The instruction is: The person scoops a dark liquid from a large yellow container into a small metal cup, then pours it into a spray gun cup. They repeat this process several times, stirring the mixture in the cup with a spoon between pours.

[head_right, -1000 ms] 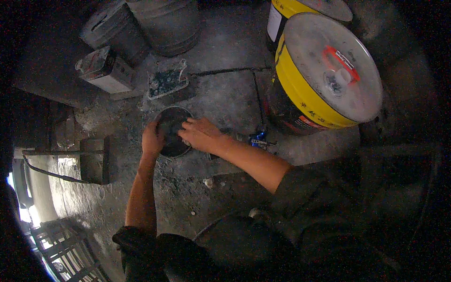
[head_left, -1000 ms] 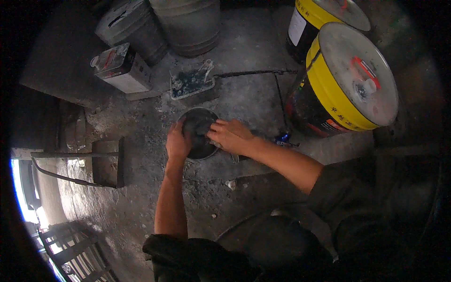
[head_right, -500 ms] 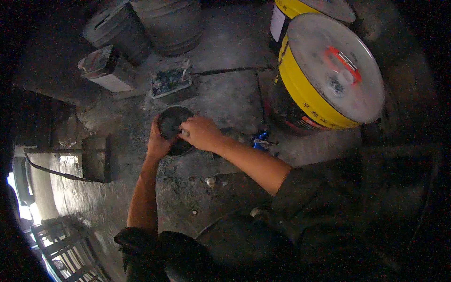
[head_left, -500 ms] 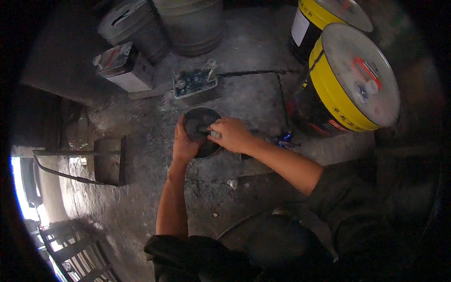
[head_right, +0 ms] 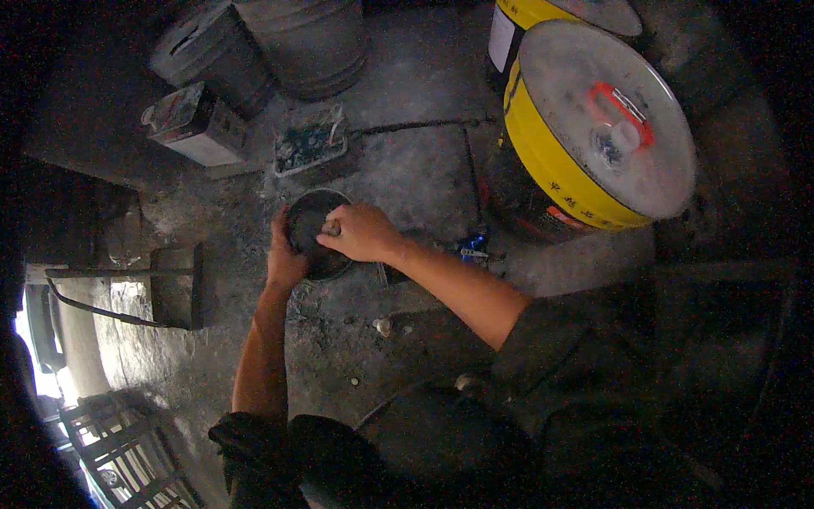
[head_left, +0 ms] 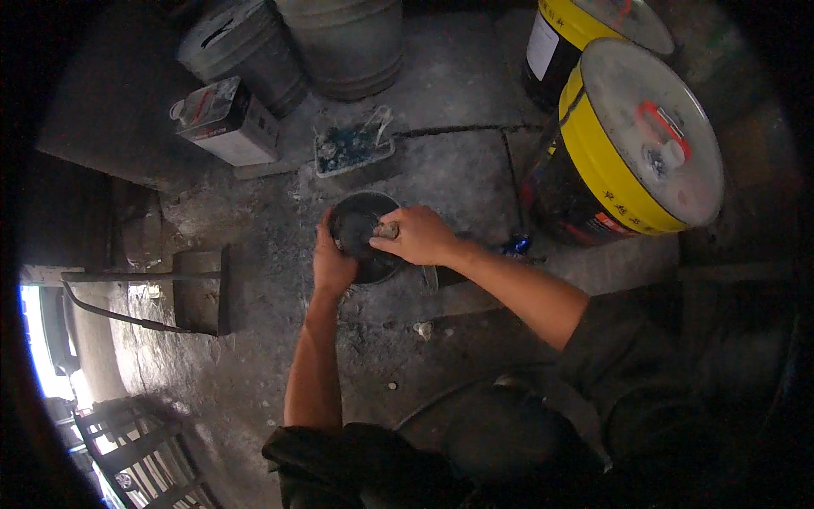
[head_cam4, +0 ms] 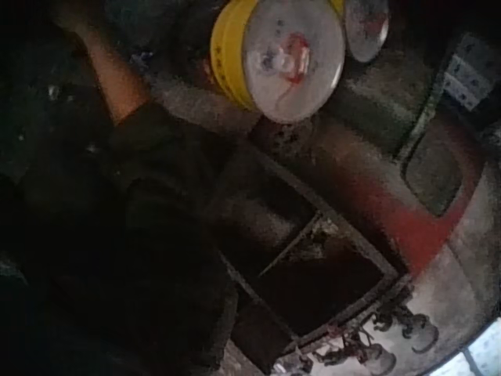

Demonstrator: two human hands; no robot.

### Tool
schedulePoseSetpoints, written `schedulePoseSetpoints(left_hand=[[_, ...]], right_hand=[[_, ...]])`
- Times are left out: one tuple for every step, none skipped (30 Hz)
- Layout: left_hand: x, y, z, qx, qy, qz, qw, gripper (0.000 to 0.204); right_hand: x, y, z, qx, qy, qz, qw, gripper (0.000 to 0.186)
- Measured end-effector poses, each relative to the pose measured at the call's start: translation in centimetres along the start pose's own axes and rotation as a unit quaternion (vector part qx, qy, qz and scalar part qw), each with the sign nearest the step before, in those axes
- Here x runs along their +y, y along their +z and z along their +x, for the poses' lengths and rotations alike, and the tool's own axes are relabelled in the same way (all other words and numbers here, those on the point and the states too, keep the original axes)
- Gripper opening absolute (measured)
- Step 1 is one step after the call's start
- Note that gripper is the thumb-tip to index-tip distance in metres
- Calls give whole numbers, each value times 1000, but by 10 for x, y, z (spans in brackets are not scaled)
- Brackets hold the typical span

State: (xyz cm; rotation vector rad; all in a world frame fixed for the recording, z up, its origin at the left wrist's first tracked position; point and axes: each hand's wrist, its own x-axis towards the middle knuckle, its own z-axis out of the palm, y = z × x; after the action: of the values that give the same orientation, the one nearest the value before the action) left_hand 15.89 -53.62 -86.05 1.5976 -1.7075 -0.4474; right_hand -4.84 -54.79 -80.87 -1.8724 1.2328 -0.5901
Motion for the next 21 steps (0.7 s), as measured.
schedulePoseSetpoints(left_hand=[[9,-8,2,-29,-79,-6,996,65],[13,-13,4,-57,-158,-12,986,67],[6,-15,6,-92,-167,-2,982,66],[0,-20,9,-122,-178,11,976,65],[-5,-22,10,-153,-188,23,970,65],[-8,-20,7,-142,-167,36,975,63],[-6,-18,6,-131,-144,49,980,61],[-4,-16,5,-120,-121,62,983,59],[-3,-14,4,-101,-98,48,989,59],[-5,-12,2,-81,-77,36,993,59],[-2,-13,0,-62,-56,25,996,59],[-1,-16,-2,-74,-78,25,994,59],[12,-20,0,-88,-97,21,991,60],[19,-22,0,-101,-116,16,988,61],[14,-18,-1,-107,-110,11,988,62],[9,-19,-1,-108,-105,9,989,63],[4,-18,-2,-109,-100,7,989,64],[0,-17,-4,-99,-85,16,991,64],[0,-15,-4,-92,-71,24,993,64],[0,-15,-4,-84,-56,33,994,63],[0,-17,-5,-84,-69,39,993,64]], right_hand=[[5,-2,1,-12,-14,5,1000,24],[10,-3,1,-24,-29,9,999,26],[14,-3,0,-37,-43,14,998,27],[16,-2,0,-21,-70,-47,996,27],[17,-1,-1,-5,-98,-108,989,27],[19,0,-1,11,-125,-169,978,28],[21,2,-4,22,-148,-181,972,27],[23,3,-7,33,-170,-194,966,27],[26,3,-9,44,-193,-207,958,26],[19,1,-8,6,-155,-186,970,25],[8,-4,-6,-33,-116,-164,979,24],[1,-6,-5,-72,-78,-142,984,24],[5,-6,-4,-43,-77,-64,994,24],[9,-5,-3,-14,-76,14,997,25],[14,-4,-3,16,-74,91,993,26],[16,-3,-2,49,-52,87,994,27],[18,-4,-2,82,-29,82,993,28],[21,-3,-3,114,-6,77,990,29],[18,-4,-4,91,2,23,996,30],[15,-4,-6,68,11,-32,997,32],[11,-4,-8,45,19,-87,995,33]])
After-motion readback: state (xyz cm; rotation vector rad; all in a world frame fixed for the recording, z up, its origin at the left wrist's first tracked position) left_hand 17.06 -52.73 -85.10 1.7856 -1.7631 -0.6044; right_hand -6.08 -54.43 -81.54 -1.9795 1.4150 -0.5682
